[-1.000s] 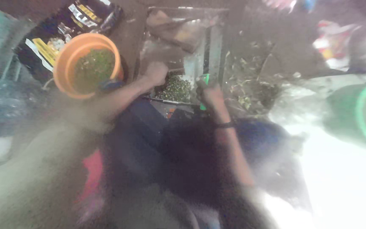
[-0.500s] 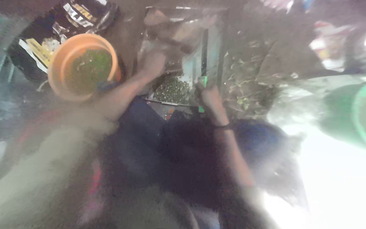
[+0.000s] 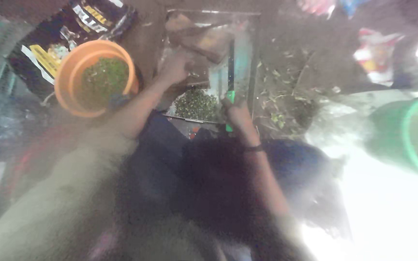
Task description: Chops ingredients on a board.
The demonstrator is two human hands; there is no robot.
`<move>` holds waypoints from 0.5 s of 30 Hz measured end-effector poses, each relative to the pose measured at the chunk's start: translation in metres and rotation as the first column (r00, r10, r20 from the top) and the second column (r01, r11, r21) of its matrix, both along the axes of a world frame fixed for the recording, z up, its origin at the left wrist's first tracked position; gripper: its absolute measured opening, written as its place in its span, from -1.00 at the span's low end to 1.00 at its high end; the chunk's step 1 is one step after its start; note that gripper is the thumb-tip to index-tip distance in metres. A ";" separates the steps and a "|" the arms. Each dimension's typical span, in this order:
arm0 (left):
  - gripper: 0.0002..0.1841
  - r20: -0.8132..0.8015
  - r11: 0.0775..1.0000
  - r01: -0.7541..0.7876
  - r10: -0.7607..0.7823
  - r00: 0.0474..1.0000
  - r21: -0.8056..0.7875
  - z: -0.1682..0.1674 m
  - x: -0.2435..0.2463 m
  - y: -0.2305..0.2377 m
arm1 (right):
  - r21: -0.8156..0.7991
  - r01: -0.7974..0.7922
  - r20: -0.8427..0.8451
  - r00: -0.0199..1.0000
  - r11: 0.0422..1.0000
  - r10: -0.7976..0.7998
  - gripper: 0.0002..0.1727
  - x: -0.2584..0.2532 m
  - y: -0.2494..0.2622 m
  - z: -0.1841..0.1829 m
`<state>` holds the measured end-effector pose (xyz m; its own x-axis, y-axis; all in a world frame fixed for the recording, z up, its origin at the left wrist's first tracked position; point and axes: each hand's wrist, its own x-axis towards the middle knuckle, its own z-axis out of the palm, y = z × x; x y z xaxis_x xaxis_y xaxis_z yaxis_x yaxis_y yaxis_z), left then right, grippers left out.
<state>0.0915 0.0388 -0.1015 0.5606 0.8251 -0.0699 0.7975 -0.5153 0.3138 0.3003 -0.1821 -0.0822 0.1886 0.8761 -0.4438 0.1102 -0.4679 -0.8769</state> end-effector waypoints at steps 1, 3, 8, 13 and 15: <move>-0.56 -0.003 0.999 0.048 -0.048 0.999 0.021 -0.003 -0.001 0.002 | -0.006 0.009 0.019 1.000 1.000 -0.008 -0.45 -0.002 -0.007 0.004; -0.59 -0.071 0.991 0.123 -0.119 0.990 0.060 -0.012 0.000 0.001 | -0.021 0.010 0.091 0.996 1.000 -0.008 -0.37 -0.006 -0.014 0.006; -0.75 -0.152 0.995 0.066 -0.054 0.987 0.074 -0.004 0.010 -0.012 | -0.082 -0.059 0.150 0.986 0.995 0.071 -0.32 -0.011 -0.002 -0.023; -0.72 -0.094 0.999 0.021 -0.017 0.995 0.050 -0.004 0.009 -0.011 | -0.124 -0.112 0.134 0.983 0.986 0.128 -0.34 -0.022 0.016 -0.038; -0.61 -0.044 1.000 -0.014 0.014 0.999 0.005 -0.002 0.005 -0.005 | -0.126 -0.108 0.118 0.985 0.986 0.123 -0.35 -0.026 0.016 -0.044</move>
